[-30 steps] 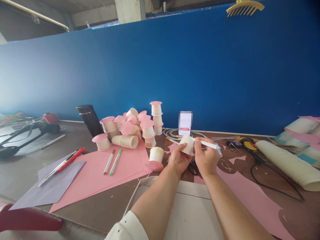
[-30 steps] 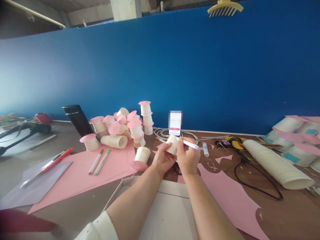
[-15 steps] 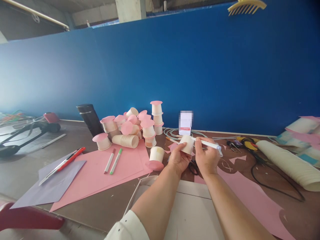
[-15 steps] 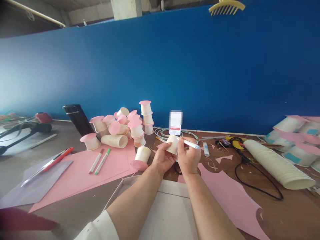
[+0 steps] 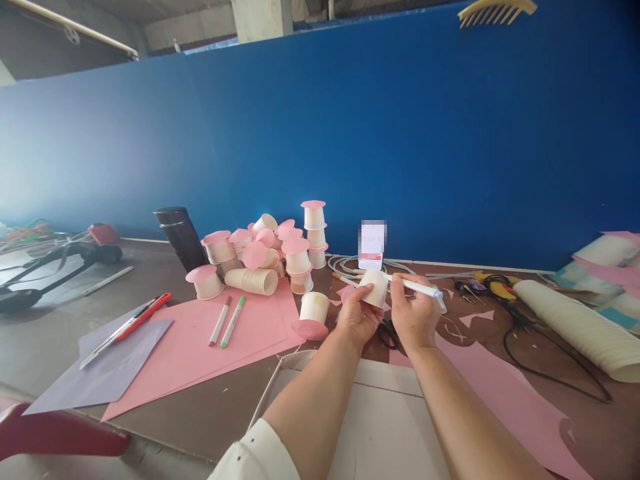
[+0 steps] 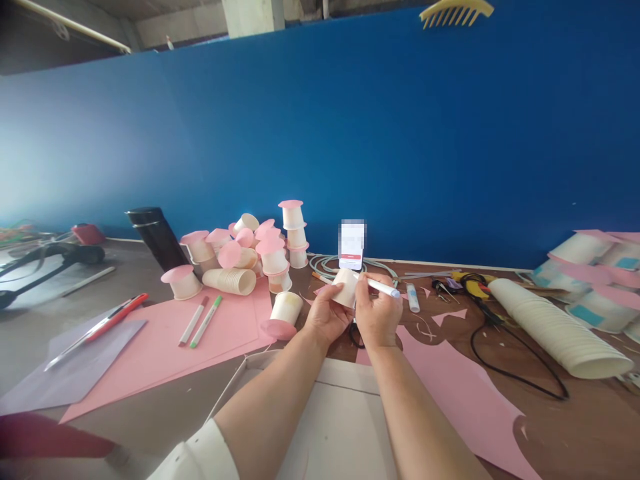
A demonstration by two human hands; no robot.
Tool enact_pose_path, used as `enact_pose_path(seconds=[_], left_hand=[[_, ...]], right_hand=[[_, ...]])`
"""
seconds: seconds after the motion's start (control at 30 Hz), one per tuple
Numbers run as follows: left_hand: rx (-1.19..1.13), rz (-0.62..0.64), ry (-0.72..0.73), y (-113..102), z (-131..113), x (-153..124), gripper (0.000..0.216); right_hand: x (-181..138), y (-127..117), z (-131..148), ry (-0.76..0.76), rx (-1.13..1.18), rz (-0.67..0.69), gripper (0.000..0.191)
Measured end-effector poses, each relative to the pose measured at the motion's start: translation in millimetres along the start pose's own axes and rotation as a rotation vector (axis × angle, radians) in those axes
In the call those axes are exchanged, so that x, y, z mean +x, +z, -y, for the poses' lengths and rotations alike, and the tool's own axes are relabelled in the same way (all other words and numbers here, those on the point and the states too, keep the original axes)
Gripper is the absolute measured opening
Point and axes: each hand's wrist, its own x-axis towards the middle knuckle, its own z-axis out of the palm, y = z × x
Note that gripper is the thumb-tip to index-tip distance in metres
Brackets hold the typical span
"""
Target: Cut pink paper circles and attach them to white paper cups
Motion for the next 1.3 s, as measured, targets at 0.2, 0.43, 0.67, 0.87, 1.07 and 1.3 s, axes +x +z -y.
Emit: enact_pose_path(seconds=[0.2,0.43,0.67,0.87,1.07,1.3], left_hand=[[0.003,-0.016,0.007,0.4,0.0,-0.5,0.022],[0.008,-0.012,-0.002,0.0,-0.4,0.4,0.024],[0.009,0.009,0.006,-1.9,0.4,3.1,0.025],[0.007,-0.005,0.007,-1.2,1.0,2.9,0.024],[0.006,-0.040,0.032,2.2,1.3,0.9,0.022],[0.000,-0.049,0.078,3.7,2.5,1.5,0.026]], right_hand=[[0.4,-0.5,0.7,0.001,-0.001,-0.003,0.022],[-0.3,0.3,-0.8,0.010,-0.004,0.003,0.023],[-1.0,0.6,-0.8,0.008,-0.006,0.003,0.021],[-1.0,0.4,0.0,-0.005,-0.010,-0.002,0.019],[-1.9,1.3,-0.9,-0.005,-0.009,0.002,0.019],[-3.4,2.1,-1.9,-0.012,-0.018,0.019,0.019]])
